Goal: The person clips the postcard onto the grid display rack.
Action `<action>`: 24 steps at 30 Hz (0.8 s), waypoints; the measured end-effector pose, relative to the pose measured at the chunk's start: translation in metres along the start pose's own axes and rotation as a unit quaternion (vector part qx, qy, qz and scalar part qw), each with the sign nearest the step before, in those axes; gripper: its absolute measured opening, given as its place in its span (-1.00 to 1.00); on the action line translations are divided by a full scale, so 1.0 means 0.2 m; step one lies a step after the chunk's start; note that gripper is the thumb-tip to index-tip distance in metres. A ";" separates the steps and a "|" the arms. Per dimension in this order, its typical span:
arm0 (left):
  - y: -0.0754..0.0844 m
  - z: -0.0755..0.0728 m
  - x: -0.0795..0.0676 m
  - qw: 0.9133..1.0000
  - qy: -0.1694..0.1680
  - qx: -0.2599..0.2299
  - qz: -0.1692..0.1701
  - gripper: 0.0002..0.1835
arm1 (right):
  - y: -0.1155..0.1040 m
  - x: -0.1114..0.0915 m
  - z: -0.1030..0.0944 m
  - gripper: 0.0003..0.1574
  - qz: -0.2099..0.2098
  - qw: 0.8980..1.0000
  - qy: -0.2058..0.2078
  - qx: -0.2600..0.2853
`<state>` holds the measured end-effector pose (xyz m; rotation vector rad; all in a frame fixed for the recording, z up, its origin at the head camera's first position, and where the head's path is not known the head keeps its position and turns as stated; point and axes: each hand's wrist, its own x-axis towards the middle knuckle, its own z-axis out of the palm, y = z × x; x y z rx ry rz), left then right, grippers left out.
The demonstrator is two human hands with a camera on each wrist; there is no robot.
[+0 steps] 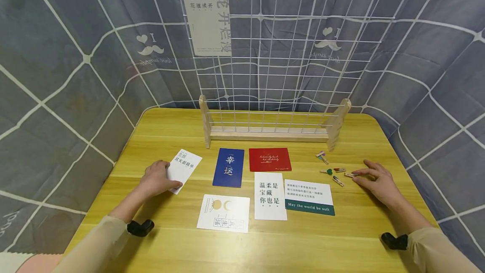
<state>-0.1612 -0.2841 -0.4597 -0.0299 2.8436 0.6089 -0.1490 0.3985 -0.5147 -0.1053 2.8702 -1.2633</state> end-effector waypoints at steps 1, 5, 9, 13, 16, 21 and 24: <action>0.00 0.00 0.00 1.000 0.001 -0.005 -0.001 -0.01 | 0.00 0.00 0.00 -0.55 0.000 1.000 0.000 -0.001; 0.00 0.00 0.01 1.000 0.007 -0.019 -0.002 -0.03 | 0.00 0.00 0.00 -0.54 0.004 1.000 -0.001 -0.004; 0.01 0.00 0.02 0.999 0.021 -0.027 0.007 -0.03 | 0.00 0.00 0.00 -0.52 0.010 1.000 -0.003 -0.002; 0.00 0.00 0.03 0.999 0.026 -0.027 0.006 -0.01 | -0.01 0.00 0.00 -0.53 0.005 1.000 0.001 -0.001; 0.00 0.00 0.03 0.999 0.019 -0.027 -0.001 0.04 | -0.01 0.00 0.00 -0.55 0.002 1.000 0.003 -0.003; -0.01 -0.02 0.02 1.000 -0.003 -0.011 0.018 0.01 | -0.01 0.00 0.00 -0.55 0.002 1.000 0.001 -0.006; -0.02 -0.04 0.01 0.999 -0.011 -0.035 0.040 -0.14 | 0.00 0.00 0.00 -0.55 0.004 1.000 0.002 -0.004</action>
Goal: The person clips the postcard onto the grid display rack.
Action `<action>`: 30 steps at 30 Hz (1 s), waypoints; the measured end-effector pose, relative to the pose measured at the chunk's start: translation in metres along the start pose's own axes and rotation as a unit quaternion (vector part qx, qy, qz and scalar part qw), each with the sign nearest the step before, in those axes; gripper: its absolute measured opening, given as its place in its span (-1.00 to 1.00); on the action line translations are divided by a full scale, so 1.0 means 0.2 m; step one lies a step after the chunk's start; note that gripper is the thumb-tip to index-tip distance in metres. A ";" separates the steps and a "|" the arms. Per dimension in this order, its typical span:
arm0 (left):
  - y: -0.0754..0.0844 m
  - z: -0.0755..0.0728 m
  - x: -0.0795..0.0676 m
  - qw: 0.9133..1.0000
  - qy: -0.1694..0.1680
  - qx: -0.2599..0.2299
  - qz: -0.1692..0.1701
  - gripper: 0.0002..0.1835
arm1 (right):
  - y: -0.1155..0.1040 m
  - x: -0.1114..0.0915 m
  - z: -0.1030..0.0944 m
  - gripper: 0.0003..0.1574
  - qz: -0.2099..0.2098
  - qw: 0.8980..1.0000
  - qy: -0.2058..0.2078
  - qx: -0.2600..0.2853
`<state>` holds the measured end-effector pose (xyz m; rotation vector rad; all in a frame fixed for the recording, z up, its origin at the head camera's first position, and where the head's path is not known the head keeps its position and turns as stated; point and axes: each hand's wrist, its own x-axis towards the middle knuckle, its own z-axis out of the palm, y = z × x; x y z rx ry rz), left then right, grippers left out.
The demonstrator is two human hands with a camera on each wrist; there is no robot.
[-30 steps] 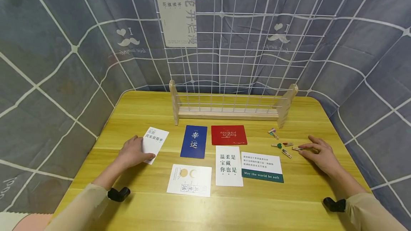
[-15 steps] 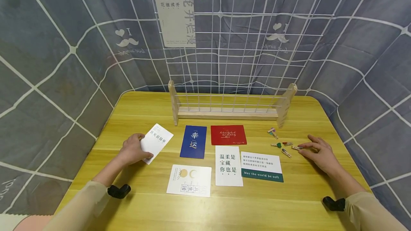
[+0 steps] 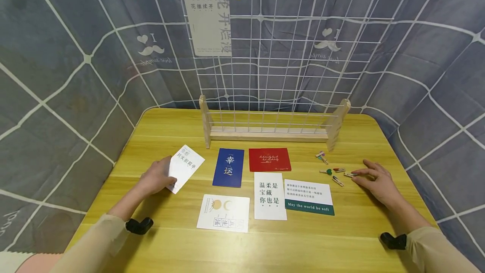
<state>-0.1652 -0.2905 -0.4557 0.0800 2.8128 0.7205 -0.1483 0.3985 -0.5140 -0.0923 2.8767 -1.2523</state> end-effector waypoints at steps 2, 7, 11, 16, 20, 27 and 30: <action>-0.01 -0.02 -0.01 0.999 -0.002 -0.031 0.011 -0.22 | 0.00 0.00 0.00 -0.54 0.001 1.000 0.002 0.002; -0.02 -0.06 -0.02 0.996 -0.010 -0.090 0.010 -0.33 | 0.00 0.00 0.00 -0.52 -0.003 1.000 0.015 0.001; -0.05 -0.09 -0.02 0.993 -0.017 -0.112 0.005 -0.35 | -0.01 0.00 0.01 -0.52 -0.004 1.000 0.026 -0.006; -0.07 -0.10 -0.01 0.985 -0.028 -0.169 0.015 -0.35 | -0.02 -0.01 0.00 -0.46 0.008 1.000 0.027 -0.003; -0.08 -0.10 -0.01 0.973 -0.043 -0.224 0.035 -0.33 | -0.02 -0.01 0.00 -0.38 0.028 0.999 0.034 0.015; -0.06 -0.12 -0.01 0.951 -0.065 -0.298 0.055 -0.32 | -0.04 0.00 -0.02 -0.30 0.055 0.996 0.066 0.028; -0.03 -0.14 0.00 0.946 -0.061 -0.313 0.057 -0.31 | -0.08 0.01 -0.06 -0.29 0.066 0.993 0.096 0.029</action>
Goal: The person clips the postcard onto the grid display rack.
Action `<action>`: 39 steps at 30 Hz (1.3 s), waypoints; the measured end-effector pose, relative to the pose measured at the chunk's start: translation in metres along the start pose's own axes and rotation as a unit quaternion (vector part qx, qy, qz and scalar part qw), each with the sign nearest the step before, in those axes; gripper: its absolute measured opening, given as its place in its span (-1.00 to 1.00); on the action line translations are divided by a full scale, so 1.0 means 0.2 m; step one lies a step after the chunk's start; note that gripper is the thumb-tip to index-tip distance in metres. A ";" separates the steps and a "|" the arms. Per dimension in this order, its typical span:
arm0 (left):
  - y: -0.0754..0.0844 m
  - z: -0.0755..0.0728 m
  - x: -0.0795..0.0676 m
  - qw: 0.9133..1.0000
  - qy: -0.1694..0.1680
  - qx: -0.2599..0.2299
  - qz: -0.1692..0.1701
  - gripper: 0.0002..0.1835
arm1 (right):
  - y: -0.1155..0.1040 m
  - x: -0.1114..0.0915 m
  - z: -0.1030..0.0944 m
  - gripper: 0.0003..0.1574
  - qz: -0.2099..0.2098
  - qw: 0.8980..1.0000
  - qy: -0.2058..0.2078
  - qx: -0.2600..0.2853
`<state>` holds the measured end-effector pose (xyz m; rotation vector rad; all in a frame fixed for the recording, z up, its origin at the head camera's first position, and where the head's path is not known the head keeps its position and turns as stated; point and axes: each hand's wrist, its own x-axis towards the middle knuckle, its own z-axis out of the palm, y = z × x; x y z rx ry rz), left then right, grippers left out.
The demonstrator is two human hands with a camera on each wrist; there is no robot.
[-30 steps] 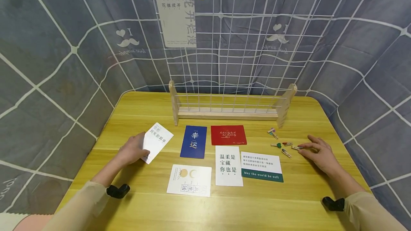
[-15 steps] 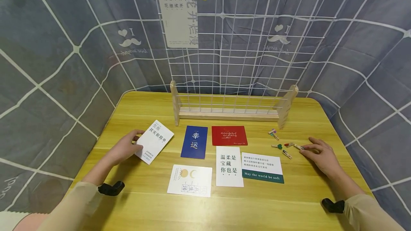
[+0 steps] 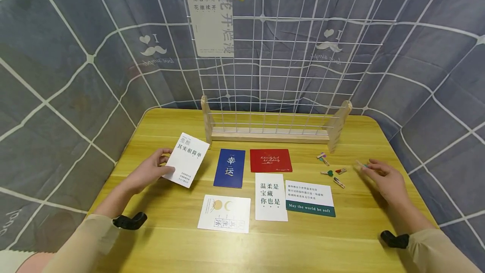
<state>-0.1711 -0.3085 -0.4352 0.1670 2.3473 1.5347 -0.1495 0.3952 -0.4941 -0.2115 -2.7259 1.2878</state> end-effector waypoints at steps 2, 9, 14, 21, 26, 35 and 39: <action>0.03 0.01 0.00 1.000 0.007 -0.006 0.006 -0.32 | -0.05 0.01 -0.03 -0.30 -0.002 1.000 0.027 0.007; 0.16 0.06 0.03 0.999 0.038 -0.014 0.035 -0.46 | -0.29 0.08 -0.14 -0.34 -0.030 0.995 0.078 0.046; 0.26 0.11 0.08 0.996 0.053 0.009 0.074 -0.61 | -0.46 0.13 -0.16 -0.46 -0.074 0.990 0.100 0.059; 0.37 0.18 0.15 0.988 0.085 0.032 0.123 -0.66 | -0.70 0.17 -0.12 -0.45 -0.124 0.986 0.093 0.061; 0.47 0.24 0.20 0.984 0.100 0.028 0.146 -0.61 | -0.84 0.20 -0.07 -0.55 -0.179 0.978 0.079 0.067; 0.64 0.33 0.30 0.973 0.117 0.003 0.200 -0.63 | -1.09 0.29 0.00 -0.62 -0.262 0.960 0.070 0.063; 0.71 0.35 0.34 0.966 0.127 -0.004 0.225 -0.63 | -1.21 0.33 0.01 -0.63 -0.279 0.956 0.071 0.055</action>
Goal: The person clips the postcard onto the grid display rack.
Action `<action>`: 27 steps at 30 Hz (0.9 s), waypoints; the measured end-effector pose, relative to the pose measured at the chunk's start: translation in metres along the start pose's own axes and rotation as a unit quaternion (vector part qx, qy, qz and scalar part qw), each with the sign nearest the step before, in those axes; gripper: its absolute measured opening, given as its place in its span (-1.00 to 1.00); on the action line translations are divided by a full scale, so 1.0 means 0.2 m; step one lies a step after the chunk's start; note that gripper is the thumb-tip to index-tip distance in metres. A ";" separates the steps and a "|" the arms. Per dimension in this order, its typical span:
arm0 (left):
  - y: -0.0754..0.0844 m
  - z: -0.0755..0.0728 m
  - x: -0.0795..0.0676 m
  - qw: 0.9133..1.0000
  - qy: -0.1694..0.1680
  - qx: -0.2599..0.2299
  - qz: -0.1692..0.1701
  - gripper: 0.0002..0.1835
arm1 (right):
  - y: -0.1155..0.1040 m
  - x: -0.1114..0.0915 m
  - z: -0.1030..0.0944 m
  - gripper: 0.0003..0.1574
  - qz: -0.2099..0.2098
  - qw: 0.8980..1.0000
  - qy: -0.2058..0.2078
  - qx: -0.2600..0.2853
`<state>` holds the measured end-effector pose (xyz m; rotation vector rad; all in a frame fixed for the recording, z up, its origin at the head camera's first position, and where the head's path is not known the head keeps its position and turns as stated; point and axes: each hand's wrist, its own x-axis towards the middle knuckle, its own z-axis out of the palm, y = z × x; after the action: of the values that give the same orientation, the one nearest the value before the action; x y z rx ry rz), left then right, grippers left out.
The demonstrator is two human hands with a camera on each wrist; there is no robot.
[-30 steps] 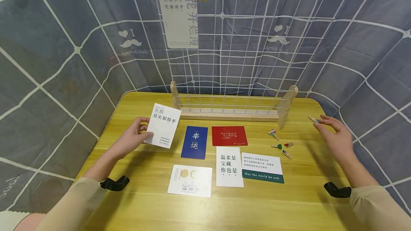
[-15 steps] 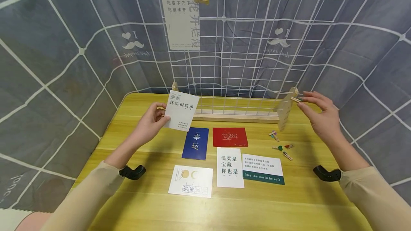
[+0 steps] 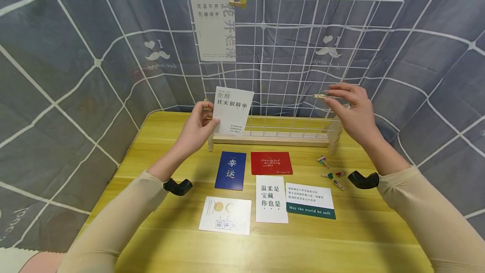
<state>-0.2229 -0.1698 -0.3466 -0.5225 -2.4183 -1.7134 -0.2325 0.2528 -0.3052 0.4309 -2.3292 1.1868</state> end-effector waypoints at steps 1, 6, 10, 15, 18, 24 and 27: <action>0.01 0.01 0.02 1.000 0.003 0.000 0.006 -0.63 | -0.02 0.02 0.01 -0.64 -0.005 1.000 0.000 -0.003; 0.10 0.04 0.09 1.000 0.007 -0.004 0.028 -0.55 | -0.10 0.13 0.04 -0.65 -0.025 1.000 0.007 -0.014; 0.11 0.06 0.15 0.999 0.008 -0.014 0.038 -0.47 | -0.16 0.20 0.06 -0.64 -0.028 0.999 0.009 -0.022; 0.15 0.08 0.21 0.999 0.010 -0.012 0.052 -0.37 | -0.22 0.27 0.07 -0.63 -0.025 0.999 0.015 -0.029; 0.17 0.08 0.24 0.998 0.010 -0.014 0.055 -0.34 | -0.25 0.32 0.08 -0.63 -0.026 0.999 0.017 -0.034; 0.21 0.10 0.29 0.997 0.008 -0.034 0.072 -0.32 | -0.31 0.38 0.08 -0.58 -0.010 0.999 0.016 -0.032; 0.24 0.11 0.33 0.996 0.011 -0.045 0.083 -0.31 | -0.34 0.41 0.08 -0.56 -0.004 0.999 0.019 -0.037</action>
<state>-0.2648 -0.1222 -0.2924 -0.6907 -2.2223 -1.7535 -0.2722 0.1972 -0.2231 0.3882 -2.3291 1.0926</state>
